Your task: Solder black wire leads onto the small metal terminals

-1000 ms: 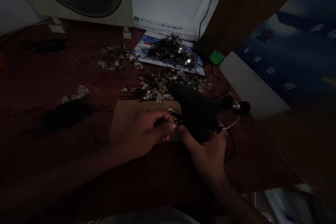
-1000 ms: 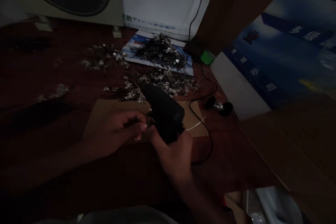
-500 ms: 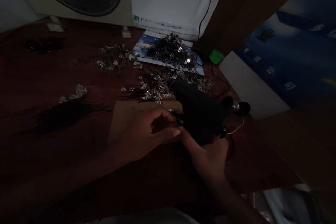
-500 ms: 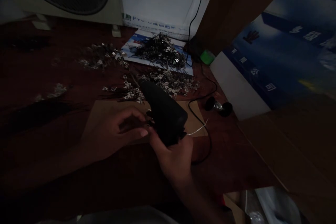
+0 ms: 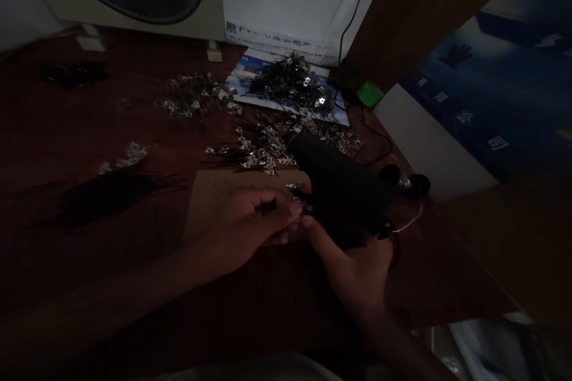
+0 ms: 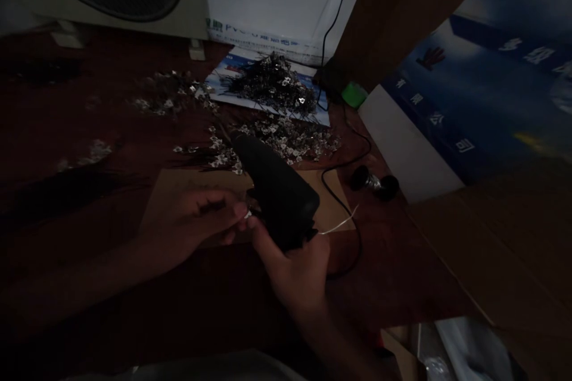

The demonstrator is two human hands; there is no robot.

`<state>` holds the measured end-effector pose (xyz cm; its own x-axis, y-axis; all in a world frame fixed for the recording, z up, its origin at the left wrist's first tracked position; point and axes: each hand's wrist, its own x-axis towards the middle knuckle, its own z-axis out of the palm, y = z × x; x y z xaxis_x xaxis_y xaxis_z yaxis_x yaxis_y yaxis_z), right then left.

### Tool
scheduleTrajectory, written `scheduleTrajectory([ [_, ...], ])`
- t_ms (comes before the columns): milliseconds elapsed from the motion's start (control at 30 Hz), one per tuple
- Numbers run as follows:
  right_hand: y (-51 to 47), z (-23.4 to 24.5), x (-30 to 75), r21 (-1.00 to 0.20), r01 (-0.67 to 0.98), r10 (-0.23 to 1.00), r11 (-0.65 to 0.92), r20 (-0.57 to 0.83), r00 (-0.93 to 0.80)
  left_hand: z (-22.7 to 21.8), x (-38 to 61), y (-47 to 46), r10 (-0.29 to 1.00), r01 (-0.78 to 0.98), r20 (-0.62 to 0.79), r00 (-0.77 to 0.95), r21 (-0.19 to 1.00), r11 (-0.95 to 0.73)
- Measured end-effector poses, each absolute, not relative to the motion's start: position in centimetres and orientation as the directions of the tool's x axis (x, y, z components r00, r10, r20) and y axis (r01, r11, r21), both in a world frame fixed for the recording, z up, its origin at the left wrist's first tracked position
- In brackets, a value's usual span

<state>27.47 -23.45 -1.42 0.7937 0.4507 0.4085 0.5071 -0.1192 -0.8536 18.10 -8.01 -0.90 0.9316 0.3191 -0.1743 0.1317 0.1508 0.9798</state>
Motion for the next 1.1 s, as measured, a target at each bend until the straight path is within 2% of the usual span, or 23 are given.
scheduleTrajectory([
  [133,-23.3,-1.0,27.4,-0.904,0.422,0.468,-0.07,0.344,0.814,-1.1,17.8,-8.2,0.368,0.086,-0.09,0.926,0.996,0.026],
  [233,-23.2,-0.4,27.4,-0.945,0.324,0.475,-0.03,0.272,0.837,-1.0,17.5,-8.1,0.39,0.023,0.053,0.919,0.982,-0.188],
  [333,-23.2,-0.1,27.6,-0.967,0.255,0.468,0.018,0.234,0.852,-1.0,17.4,-7.6,0.309,-0.049,0.198,0.93,0.902,-0.429],
  [400,-23.2,-0.2,27.7,-0.972,0.234,0.463,0.034,0.223,0.858,-1.2,17.3,-7.3,0.224,-0.116,0.268,0.937,0.844,-0.524],
  [533,-23.3,-0.7,27.7,-0.974,0.225,0.488,0.025,0.208,0.848,-1.6,17.3,-6.9,0.107,-0.232,0.349,0.931,0.792,-0.565],
  [700,-23.5,-0.4,27.7,-0.988,0.156,0.514,0.002,0.135,0.847,-1.3,17.3,-6.6,0.065,-0.317,0.427,0.902,0.757,-0.572],
  [833,-23.5,-0.1,27.8,-0.997,0.08,0.534,0.022,0.079,0.841,-1.0,17.3,-6.3,0.056,-0.301,0.417,0.907,0.737,-0.605],
  [1100,-23.6,-0.5,27.8,-0.995,0.094,0.532,0.042,0.102,0.841,-1.6,17.1,-6.4,0.095,-0.227,0.392,0.915,0.697,-0.68],
])
